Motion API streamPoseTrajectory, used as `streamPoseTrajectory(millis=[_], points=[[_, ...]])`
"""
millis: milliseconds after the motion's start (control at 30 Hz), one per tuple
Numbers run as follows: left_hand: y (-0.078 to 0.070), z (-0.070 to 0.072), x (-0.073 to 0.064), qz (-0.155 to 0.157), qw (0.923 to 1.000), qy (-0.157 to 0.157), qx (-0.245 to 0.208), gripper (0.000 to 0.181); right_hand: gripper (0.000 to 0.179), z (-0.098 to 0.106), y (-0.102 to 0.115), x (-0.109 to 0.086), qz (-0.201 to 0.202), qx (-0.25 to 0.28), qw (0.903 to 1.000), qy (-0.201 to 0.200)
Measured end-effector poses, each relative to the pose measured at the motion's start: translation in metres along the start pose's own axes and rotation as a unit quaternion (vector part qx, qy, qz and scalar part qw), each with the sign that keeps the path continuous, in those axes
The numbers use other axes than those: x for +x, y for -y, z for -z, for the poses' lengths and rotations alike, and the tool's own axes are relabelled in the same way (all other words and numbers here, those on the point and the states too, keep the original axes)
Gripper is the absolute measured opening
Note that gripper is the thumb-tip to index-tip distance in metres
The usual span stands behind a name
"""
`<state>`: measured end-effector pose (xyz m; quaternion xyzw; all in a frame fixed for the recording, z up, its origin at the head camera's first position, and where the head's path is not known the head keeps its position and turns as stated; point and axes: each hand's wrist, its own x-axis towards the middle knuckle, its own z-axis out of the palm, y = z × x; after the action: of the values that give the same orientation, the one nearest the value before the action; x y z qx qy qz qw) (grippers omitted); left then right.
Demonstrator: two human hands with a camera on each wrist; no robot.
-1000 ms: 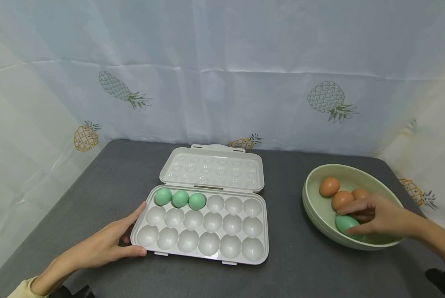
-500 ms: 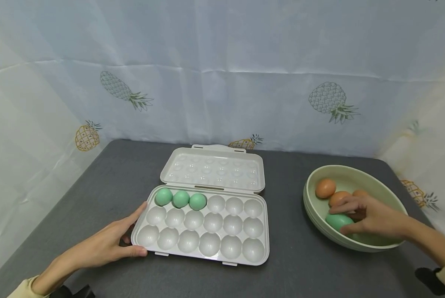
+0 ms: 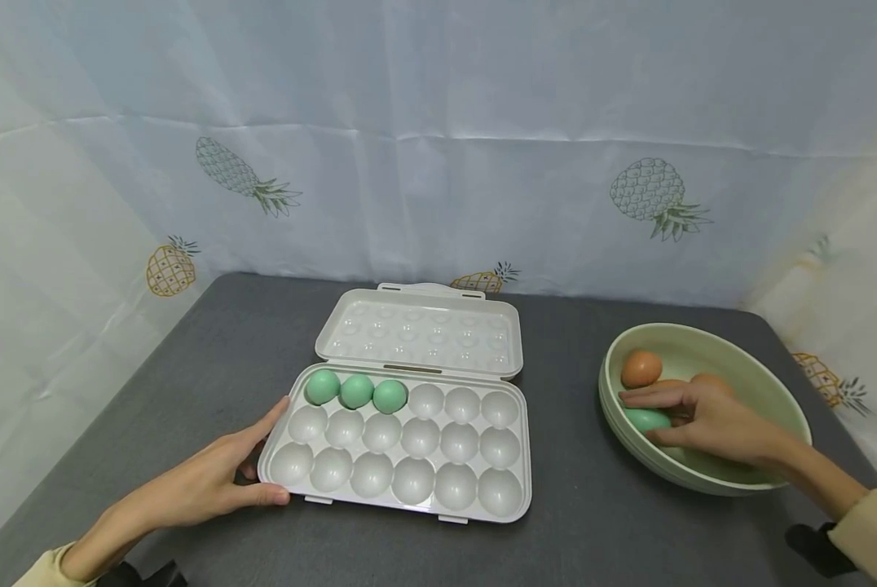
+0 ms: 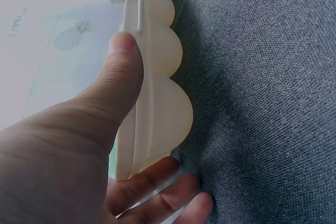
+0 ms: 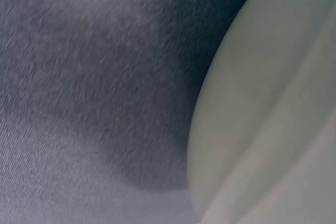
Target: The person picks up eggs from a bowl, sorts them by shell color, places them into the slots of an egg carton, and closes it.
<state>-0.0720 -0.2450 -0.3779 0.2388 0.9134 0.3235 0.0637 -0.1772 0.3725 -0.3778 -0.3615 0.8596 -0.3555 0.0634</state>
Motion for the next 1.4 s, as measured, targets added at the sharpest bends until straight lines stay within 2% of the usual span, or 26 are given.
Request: streamPoseTrajectory(millis=[100,200,300,367,467,533,733,800,933,1200,1400], points=[[0.000,0.000,0.000,0.001,1.0000,0.001,0.000,0.113,0.051,-0.003,-0.004,0.001,0.002,0.005,1.0000,-0.008],[0.000,0.000,0.000,0.000,1.0000,0.001,-0.001,0.113,0.048,-0.004,-0.004,0.001,-0.027,0.022,0.9994,-0.005],[0.000,0.001,0.000,-0.002,1.0000,0.001,-0.001,0.113,0.048,-0.003,-0.003,0.001,-0.069,0.076,0.9947,0.008],[0.000,0.001,0.001,-0.003,1.0000,0.002,0.000,0.113,0.047,-0.002,-0.003,0.001,-0.097,0.121,0.9878,0.020],[-0.001,0.002,0.001,-0.002,1.0000,0.004,0.001,0.113,0.044,-0.001,-0.004,0.001,-0.118,0.161,0.9796,0.020],[-0.001,0.002,0.002,0.002,1.0000,0.006,-0.001,0.113,0.041,-0.002,-0.002,0.002,-0.137,0.164,0.9769,0.013],[-0.002,0.003,0.002,0.008,0.9999,0.008,-0.002,0.113,0.039,-0.002,0.005,0.005,-0.209,0.117,0.9707,-0.019],[-0.002,0.003,0.001,0.007,0.9999,0.007,0.000,0.113,0.040,-0.002,0.006,0.006,-0.221,0.104,0.9694,-0.024],[-0.002,0.002,0.001,0.005,1.0000,0.005,0.003,0.113,0.040,-0.002,0.006,0.006,-0.230,0.100,0.9676,-0.030],[-0.002,0.002,0.001,0.006,0.9999,0.008,-0.003,0.112,0.040,-0.004,0.005,0.007,-0.217,0.114,0.9687,-0.043],[-0.002,0.002,0.001,0.014,0.9998,0.012,-0.008,0.113,0.045,-0.006,0.006,0.008,-0.235,0.089,0.9666,-0.048]])
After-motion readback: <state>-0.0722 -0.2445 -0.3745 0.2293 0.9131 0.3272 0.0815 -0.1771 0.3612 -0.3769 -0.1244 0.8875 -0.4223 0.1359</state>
